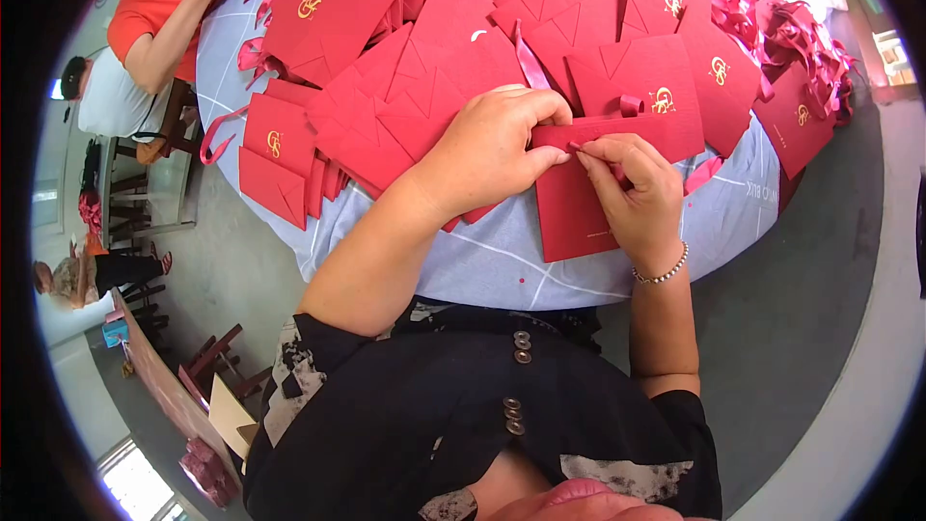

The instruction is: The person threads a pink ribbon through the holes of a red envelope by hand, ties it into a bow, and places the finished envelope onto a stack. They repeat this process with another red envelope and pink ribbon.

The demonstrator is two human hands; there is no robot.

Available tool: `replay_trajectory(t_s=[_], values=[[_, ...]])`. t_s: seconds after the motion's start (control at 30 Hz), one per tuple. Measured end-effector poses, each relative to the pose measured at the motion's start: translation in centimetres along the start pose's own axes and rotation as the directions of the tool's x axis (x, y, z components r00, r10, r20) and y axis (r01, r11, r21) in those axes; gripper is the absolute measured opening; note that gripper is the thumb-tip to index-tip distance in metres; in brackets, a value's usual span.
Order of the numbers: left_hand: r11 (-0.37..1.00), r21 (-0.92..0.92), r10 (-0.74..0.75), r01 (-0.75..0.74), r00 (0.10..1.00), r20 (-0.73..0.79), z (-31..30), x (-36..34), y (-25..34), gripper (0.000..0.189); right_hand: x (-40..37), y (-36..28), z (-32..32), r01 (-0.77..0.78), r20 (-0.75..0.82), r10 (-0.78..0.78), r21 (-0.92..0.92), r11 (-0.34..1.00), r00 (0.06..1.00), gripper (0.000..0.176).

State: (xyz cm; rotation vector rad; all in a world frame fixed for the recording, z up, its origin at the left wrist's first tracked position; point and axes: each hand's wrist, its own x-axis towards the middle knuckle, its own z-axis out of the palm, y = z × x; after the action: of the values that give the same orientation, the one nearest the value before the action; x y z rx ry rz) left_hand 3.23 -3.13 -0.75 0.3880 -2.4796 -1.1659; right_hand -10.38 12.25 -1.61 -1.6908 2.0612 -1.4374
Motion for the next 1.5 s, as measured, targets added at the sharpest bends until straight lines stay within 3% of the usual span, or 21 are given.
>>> replay_trajectory(t_s=[0.4,0.6,0.73,0.93,1.0,1.03,1.17,1.27,1.37,1.4,1.43,1.5], values=[[0.995,0.048,0.088,-0.086,0.995,-0.044,0.5,-0.1,0.0,0.030,0.1,0.0,1.2,-0.038,-0.046,0.036,-0.045,0.998,0.998,0.007],[0.996,0.076,0.047,-0.045,0.998,-0.028,0.6,-0.2,0.2,0.029,0.2,0.0,1.6,-0.011,-0.077,0.000,-0.131,0.991,0.997,0.005],[1.000,-0.005,0.001,-0.001,1.000,-0.014,0.9,-0.2,0.1,0.028,0.2,-0.3,1.8,-0.001,-0.081,-0.011,-0.146,0.989,0.997,0.004],[0.997,0.020,0.071,-0.070,0.995,-0.071,0.7,-0.2,0.2,0.027,0.4,-1.3,1.6,0.026,-0.108,-0.040,-0.128,0.991,0.993,0.005],[0.999,0.006,0.046,-0.045,0.996,-0.078,0.5,-0.3,0.6,0.026,0.4,-1.9,0.8,0.036,-0.072,-0.038,-0.027,0.999,0.997,0.003],[0.999,0.010,0.047,-0.046,0.995,-0.088,0.4,-0.3,0.9,0.026,0.5,-1.8,0.3,0.031,-0.039,-0.034,-0.063,0.998,0.999,0.004],[0.983,0.066,0.177,-0.169,0.973,-0.146,0.8,-0.2,0.7,0.024,1.4,-0.7,-0.1,0.177,-0.011,-0.184,-0.223,0.959,0.983,0.011],[0.954,0.103,0.294,-0.280,0.940,-0.171,0.7,-0.1,0.5,0.024,2.7,-1.6,-1.6,0.188,0.042,-0.183,-0.183,0.965,0.982,0.018],[0.909,0.162,0.410,-0.384,0.895,-0.174,0.7,-0.2,1.3,0.026,4.3,-2.5,-3.7,0.057,0.071,-0.050,-0.091,0.994,0.996,0.023],[0.906,0.162,0.417,-0.392,0.892,-0.173,0.7,-0.3,1.4,0.026,4.9,-2.6,-4.4,0.003,0.214,-0.001,-0.008,1.000,0.977,0.020],[0.896,0.210,0.426,-0.391,0.890,-0.163,0.8,-0.4,1.3,0.027,5.4,-2.8,-4.7,0.003,0.206,0.000,-0.014,1.000,0.979,0.020],[0.877,0.260,0.449,-0.403,0.881,-0.148,1.1,-0.5,1.1,0.028,6.7,-3.2,-5.3,-0.325,0.488,0.232,0.114,0.939,0.841,0.017]])
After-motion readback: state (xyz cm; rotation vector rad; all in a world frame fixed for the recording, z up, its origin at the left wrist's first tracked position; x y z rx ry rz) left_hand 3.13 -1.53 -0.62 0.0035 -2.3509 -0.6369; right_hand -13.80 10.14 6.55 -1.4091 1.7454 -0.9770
